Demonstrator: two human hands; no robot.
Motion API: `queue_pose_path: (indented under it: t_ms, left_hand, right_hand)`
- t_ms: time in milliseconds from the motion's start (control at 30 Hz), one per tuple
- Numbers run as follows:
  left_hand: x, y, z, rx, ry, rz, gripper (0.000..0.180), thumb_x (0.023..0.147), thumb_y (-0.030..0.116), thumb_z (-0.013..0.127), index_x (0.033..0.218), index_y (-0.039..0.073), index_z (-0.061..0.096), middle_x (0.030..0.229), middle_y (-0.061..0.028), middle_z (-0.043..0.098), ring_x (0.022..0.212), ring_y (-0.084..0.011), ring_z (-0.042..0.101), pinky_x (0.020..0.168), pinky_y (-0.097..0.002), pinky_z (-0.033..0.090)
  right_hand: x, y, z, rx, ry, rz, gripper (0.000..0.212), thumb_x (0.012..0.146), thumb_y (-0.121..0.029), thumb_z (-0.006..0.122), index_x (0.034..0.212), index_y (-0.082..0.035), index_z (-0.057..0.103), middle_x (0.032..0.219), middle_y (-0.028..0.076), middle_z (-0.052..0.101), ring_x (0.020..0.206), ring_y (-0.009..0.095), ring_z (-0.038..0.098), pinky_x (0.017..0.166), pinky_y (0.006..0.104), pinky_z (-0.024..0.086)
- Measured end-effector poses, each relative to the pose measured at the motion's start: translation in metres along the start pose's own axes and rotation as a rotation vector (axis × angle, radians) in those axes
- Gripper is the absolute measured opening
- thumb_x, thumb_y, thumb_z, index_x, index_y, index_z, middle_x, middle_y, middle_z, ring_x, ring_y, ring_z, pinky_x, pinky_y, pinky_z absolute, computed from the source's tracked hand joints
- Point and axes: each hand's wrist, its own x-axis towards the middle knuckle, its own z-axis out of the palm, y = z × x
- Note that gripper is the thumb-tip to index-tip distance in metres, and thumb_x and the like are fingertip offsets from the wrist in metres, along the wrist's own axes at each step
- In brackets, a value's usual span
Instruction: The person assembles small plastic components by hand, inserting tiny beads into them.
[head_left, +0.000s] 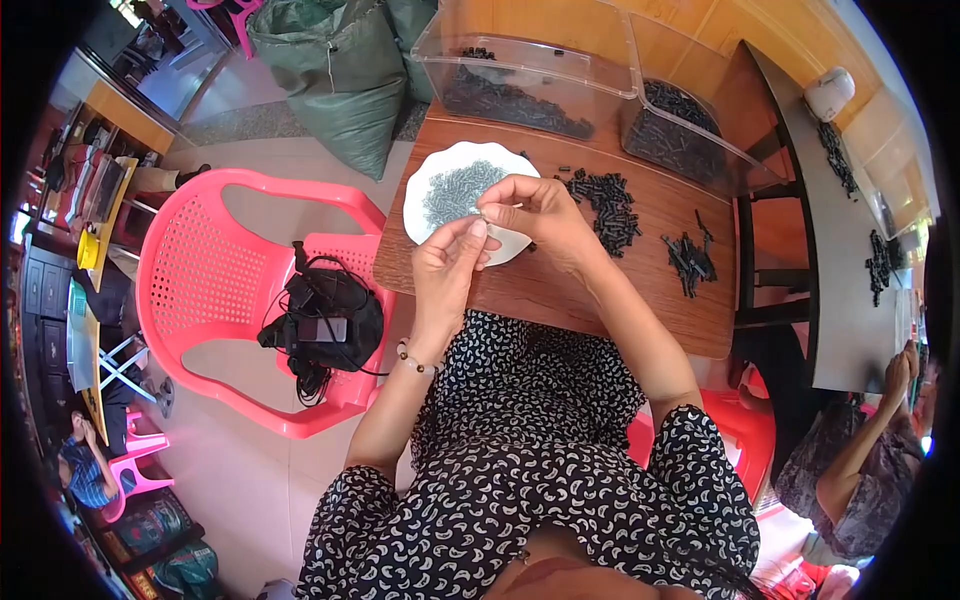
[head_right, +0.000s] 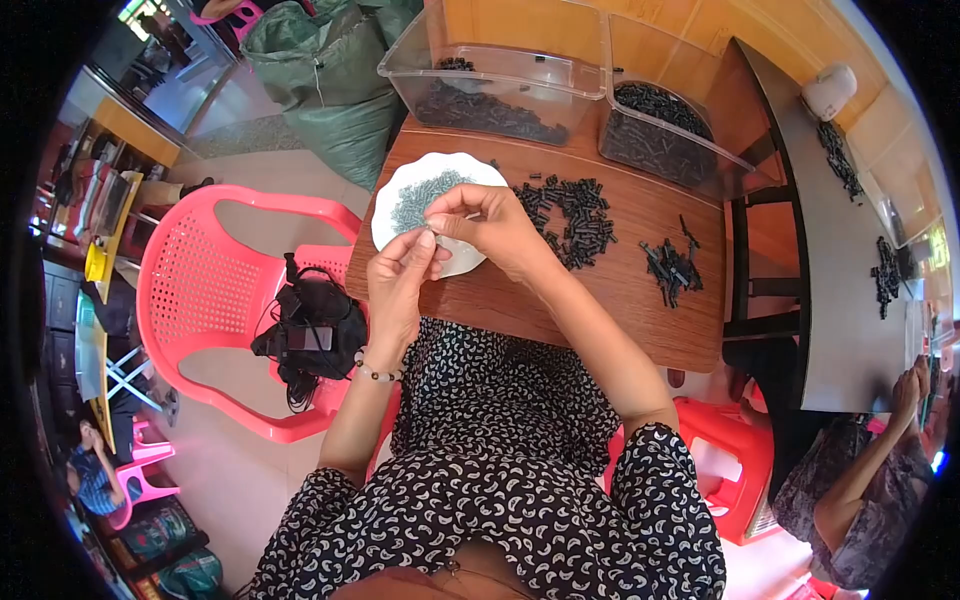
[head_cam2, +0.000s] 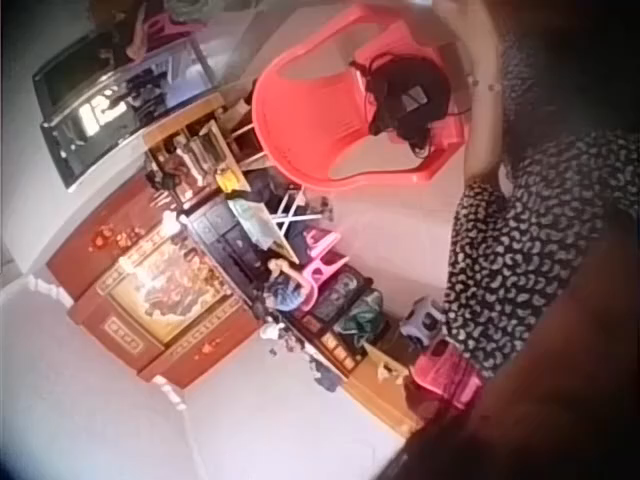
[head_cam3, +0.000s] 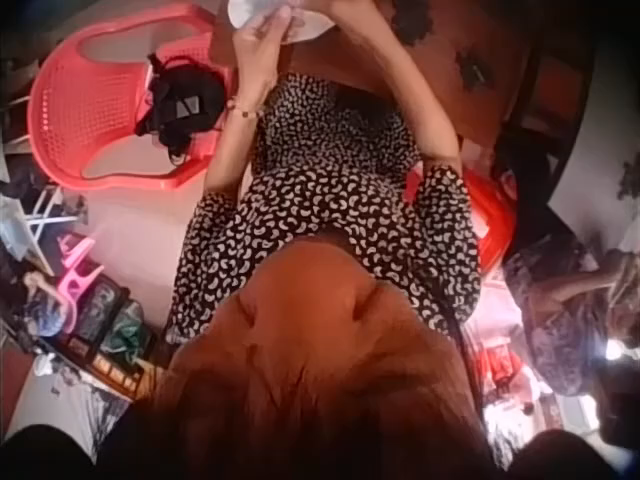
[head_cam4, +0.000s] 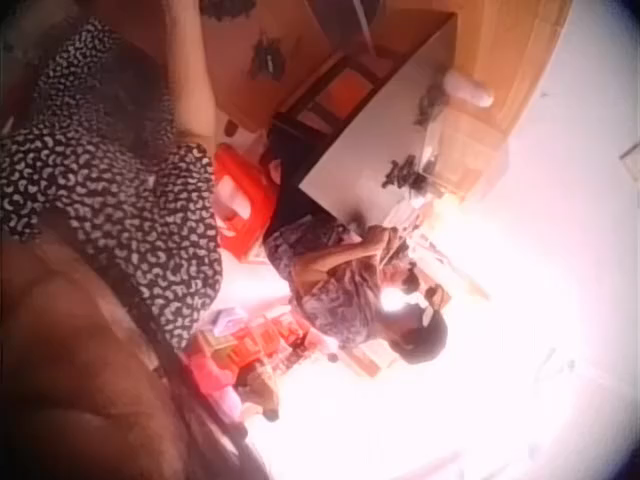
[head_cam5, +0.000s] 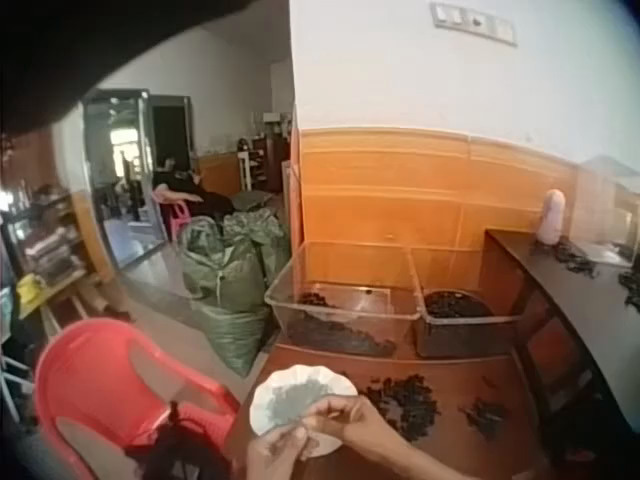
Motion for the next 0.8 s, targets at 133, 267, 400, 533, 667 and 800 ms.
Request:
queue_pose_path:
  t_ms: [133,267,400,533,667,800]
  left_hand:
    - [0.000,-0.003,0.000,-0.003,0.047,0.047,0.024,0.093,0.019,0.063,0.107,-0.001,0.064,0.086,-0.0043,0.068,0.078,-0.0080,0.063,0.068,-0.0202,0.048]
    - [0.000,-0.003,0.003,-0.004,0.038,0.042,0.023,0.093,0.019,0.062,0.105,0.000,0.064,0.084,-0.0033,0.067,0.076,-0.0073,0.062,0.068,-0.0205,0.047]
    - [0.004,-0.008,0.000,-0.039,0.022,0.055,0.023,0.094,0.020,0.061,0.104,0.000,0.065,0.082,-0.0024,0.066,0.074,-0.0067,0.060,0.068,-0.0204,0.047]
    - [0.006,-0.008,0.003,-0.066,0.045,0.047,0.024,0.096,0.023,0.058,0.101,0.001,0.065,0.078,-0.0006,0.063,0.069,-0.0052,0.056,0.064,-0.0197,0.043]
    - [0.006,-0.010,0.003,-0.040,0.045,0.064,0.023,0.096,0.022,0.057,0.101,0.001,0.065,0.077,-0.0006,0.063,0.069,-0.0051,0.055,0.064,-0.0195,0.043]
    - [0.007,-0.014,0.002,-0.011,0.037,0.083,0.023,0.097,0.022,0.056,0.100,0.001,0.065,0.077,-0.0008,0.063,0.069,-0.0051,0.056,0.064,-0.0196,0.043]
  right_hand:
    - [-0.004,0.001,0.001,-0.034,0.042,0.013,0.012,0.085,-0.013,0.071,0.092,-0.004,0.069,0.083,-0.002,0.067,0.075,0.005,0.059,0.070,0.0217,0.047]
    - [-0.003,0.004,0.001,-0.038,0.034,0.021,0.012,0.085,-0.013,0.070,0.092,-0.003,0.069,0.082,-0.001,0.067,0.074,0.005,0.058,0.069,0.0214,0.047]
    - [-0.003,0.004,0.002,-0.003,0.019,0.042,0.014,0.086,-0.016,0.069,0.093,-0.003,0.069,0.082,-0.001,0.067,0.074,0.005,0.058,0.070,0.0216,0.047]
    - [-0.003,0.007,0.001,0.035,0.035,0.043,0.018,0.088,-0.020,0.068,0.092,-0.002,0.068,0.082,-0.001,0.066,0.073,0.006,0.057,0.069,0.0215,0.046]
    - [-0.002,0.012,-0.003,-0.009,0.053,0.057,0.018,0.089,-0.020,0.068,0.089,-0.003,0.067,0.082,-0.001,0.066,0.074,0.005,0.057,0.070,0.0215,0.046]
    - [-0.001,0.016,-0.004,-0.093,0.055,-0.008,0.018,0.087,-0.019,0.070,0.089,-0.001,0.068,0.078,0.000,0.066,0.072,0.005,0.057,0.064,0.0226,0.046]
